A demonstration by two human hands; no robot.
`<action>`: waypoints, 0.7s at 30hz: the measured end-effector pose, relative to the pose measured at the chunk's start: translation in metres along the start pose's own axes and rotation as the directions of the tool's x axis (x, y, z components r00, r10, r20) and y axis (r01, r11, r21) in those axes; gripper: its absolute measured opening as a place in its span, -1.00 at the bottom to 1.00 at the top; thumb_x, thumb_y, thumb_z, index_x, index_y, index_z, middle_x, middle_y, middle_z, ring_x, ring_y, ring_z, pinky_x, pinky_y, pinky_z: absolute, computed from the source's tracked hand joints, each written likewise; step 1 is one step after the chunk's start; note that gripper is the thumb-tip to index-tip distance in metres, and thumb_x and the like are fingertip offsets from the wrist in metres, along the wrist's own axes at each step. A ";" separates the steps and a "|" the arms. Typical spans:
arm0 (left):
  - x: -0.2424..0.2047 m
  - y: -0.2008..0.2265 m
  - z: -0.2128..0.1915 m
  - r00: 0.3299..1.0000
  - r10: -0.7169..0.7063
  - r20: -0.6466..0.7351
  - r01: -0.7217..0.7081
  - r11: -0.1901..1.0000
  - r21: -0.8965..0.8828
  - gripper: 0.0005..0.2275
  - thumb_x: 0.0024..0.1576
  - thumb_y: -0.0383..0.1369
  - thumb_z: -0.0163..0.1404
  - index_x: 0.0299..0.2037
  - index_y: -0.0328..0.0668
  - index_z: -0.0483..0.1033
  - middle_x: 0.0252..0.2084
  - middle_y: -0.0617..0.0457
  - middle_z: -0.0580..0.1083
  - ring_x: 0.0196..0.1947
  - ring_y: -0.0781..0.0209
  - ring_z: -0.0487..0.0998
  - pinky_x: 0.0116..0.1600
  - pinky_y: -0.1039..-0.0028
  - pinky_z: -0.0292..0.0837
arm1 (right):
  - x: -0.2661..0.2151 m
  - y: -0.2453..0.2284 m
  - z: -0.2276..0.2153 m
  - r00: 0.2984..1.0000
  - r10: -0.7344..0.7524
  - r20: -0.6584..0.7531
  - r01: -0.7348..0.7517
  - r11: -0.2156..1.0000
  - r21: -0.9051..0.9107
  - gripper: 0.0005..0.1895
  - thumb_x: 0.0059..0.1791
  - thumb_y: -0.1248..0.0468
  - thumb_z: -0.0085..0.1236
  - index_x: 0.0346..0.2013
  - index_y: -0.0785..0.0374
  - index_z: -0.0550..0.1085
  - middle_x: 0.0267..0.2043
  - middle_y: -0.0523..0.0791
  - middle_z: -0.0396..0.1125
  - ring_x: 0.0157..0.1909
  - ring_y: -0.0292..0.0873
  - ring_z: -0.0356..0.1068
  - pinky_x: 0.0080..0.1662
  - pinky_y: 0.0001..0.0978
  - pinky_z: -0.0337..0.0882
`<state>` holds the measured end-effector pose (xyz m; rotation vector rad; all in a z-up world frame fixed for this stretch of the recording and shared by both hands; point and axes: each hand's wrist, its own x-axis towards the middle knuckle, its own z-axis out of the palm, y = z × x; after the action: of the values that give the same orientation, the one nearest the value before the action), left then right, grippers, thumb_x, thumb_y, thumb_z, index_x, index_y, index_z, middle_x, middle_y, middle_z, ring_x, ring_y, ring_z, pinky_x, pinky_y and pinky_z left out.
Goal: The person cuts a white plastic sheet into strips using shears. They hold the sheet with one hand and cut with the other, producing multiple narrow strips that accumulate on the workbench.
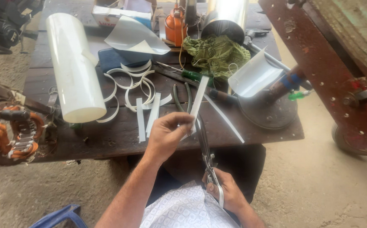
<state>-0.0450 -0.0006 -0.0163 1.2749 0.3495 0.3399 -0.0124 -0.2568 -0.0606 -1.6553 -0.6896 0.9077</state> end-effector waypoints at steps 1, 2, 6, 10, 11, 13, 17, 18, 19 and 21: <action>0.000 0.002 -0.001 0.999 0.019 -0.031 -0.019 1.000 -0.006 -0.80 0.14 -0.49 0.16 -0.04 -0.35 0.63 -0.17 -0.05 0.63 -0.20 0.22 0.63 -0.10 0.50 0.62 | 0.001 -0.003 0.002 1.000 -0.006 0.009 0.006 1.000 0.013 -0.29 -0.09 -0.40 0.10 -0.38 0.25 0.45 -0.58 -0.25 0.26 -0.53 -0.36 0.24 -0.44 -0.46 0.29; -0.002 0.005 -0.002 0.997 0.052 -0.053 -0.052 0.999 0.011 -0.77 0.12 -0.51 0.16 -0.01 -0.33 0.61 -0.15 -0.04 0.62 -0.18 0.24 0.63 -0.08 0.52 0.62 | 0.002 -0.005 0.004 1.000 -0.003 0.021 0.002 1.000 0.025 -0.30 -0.10 -0.39 0.11 -0.38 0.25 0.45 -0.59 -0.24 0.25 -0.54 -0.36 0.23 -0.45 -0.45 0.27; -0.006 0.020 0.000 0.977 0.187 -0.100 -0.172 0.974 0.144 -0.70 0.08 -0.56 0.17 0.03 -0.30 0.57 -0.03 -0.01 0.55 -0.08 0.28 0.59 0.02 0.54 0.62 | 0.006 -0.015 0.008 0.999 0.015 0.047 -0.019 0.996 0.086 -0.31 -0.11 -0.37 0.15 -0.37 0.26 0.44 -0.60 -0.24 0.21 -0.57 -0.36 0.18 -0.49 -0.45 0.21; -0.010 0.030 0.005 0.958 0.256 -0.129 -0.210 0.934 0.290 -0.71 0.08 -0.53 0.20 0.02 -0.29 0.58 0.01 -0.02 0.55 -0.03 0.26 0.60 0.05 0.53 0.62 | 0.012 -0.023 0.010 1.000 0.002 0.029 -0.004 0.998 0.064 -0.33 -0.08 -0.36 0.13 -0.40 0.25 0.44 -0.59 -0.26 0.21 -0.57 -0.37 0.19 -0.49 -0.46 0.21; -0.011 0.031 0.006 0.954 0.266 -0.140 -0.213 0.926 0.310 -0.72 0.09 -0.51 0.20 0.02 -0.28 0.59 0.00 -0.01 0.56 -0.03 0.26 0.61 0.04 0.54 0.63 | 0.014 -0.024 0.011 1.000 -0.008 0.023 0.007 0.999 0.045 -0.32 -0.08 -0.37 0.12 -0.41 0.25 0.43 -0.60 -0.26 0.21 -0.57 -0.38 0.19 -0.49 -0.47 0.21; -0.011 0.032 0.008 0.944 0.289 -0.162 -0.219 0.911 0.350 -0.73 0.10 -0.49 0.20 0.02 -0.27 0.59 0.00 0.00 0.57 -0.02 0.27 0.62 0.03 0.55 0.65 | 0.016 -0.026 0.012 1.000 -0.028 0.012 0.028 1.000 0.007 -0.32 -0.07 -0.38 0.11 -0.43 0.24 0.43 -0.61 -0.26 0.20 -0.58 -0.38 0.20 -0.49 -0.47 0.22; -0.011 0.032 0.011 0.932 0.288 -0.219 -0.192 0.906 0.378 -0.72 0.08 -0.49 0.21 0.02 -0.26 0.58 -0.03 -0.02 0.57 -0.07 0.27 0.61 -0.05 0.55 0.66 | 0.019 -0.027 0.015 0.999 -0.040 0.002 0.040 0.999 0.014 -0.31 -0.10 -0.40 0.11 -0.47 0.23 0.43 -0.66 -0.25 0.20 -0.62 -0.36 0.20 -0.52 -0.46 0.22; -0.011 0.031 0.012 0.928 0.289 -0.233 -0.188 0.907 0.376 -0.71 0.08 -0.49 0.21 0.02 -0.26 0.58 -0.04 -0.03 0.57 -0.08 0.26 0.61 -0.06 0.55 0.66 | 0.021 -0.027 0.016 0.998 -0.058 -0.005 0.058 0.998 -0.002 -0.30 -0.09 -0.41 0.09 -0.48 0.21 0.42 -0.66 -0.25 0.20 -0.61 -0.37 0.20 -0.52 -0.47 0.23; -0.012 0.030 0.013 0.925 0.289 -0.248 -0.183 0.909 0.375 -0.71 0.08 -0.49 0.21 0.03 -0.26 0.57 -0.04 -0.03 0.57 -0.08 0.26 0.61 -0.07 0.55 0.66 | 0.021 -0.026 0.018 0.997 -0.075 -0.011 0.074 0.997 -0.016 -0.29 -0.09 -0.43 0.07 -0.48 0.20 0.42 -0.65 -0.26 0.20 -0.61 -0.37 0.20 -0.52 -0.48 0.24; -0.012 0.029 0.014 0.921 0.285 -0.266 -0.171 0.908 0.381 -0.71 0.09 -0.50 0.20 0.03 -0.27 0.58 -0.03 -0.04 0.57 -0.08 0.27 0.61 -0.10 0.56 0.66 | 0.022 -0.026 0.019 0.997 -0.077 -0.016 0.077 0.997 -0.021 -0.29 -0.09 -0.43 0.08 -0.50 0.20 0.42 -0.65 -0.25 0.22 -0.60 -0.36 0.23 -0.51 -0.47 0.26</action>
<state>-0.0511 -0.0100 0.0156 1.6241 0.5519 0.7151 -0.0164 -0.2225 -0.0425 -1.6408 -0.7482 0.8334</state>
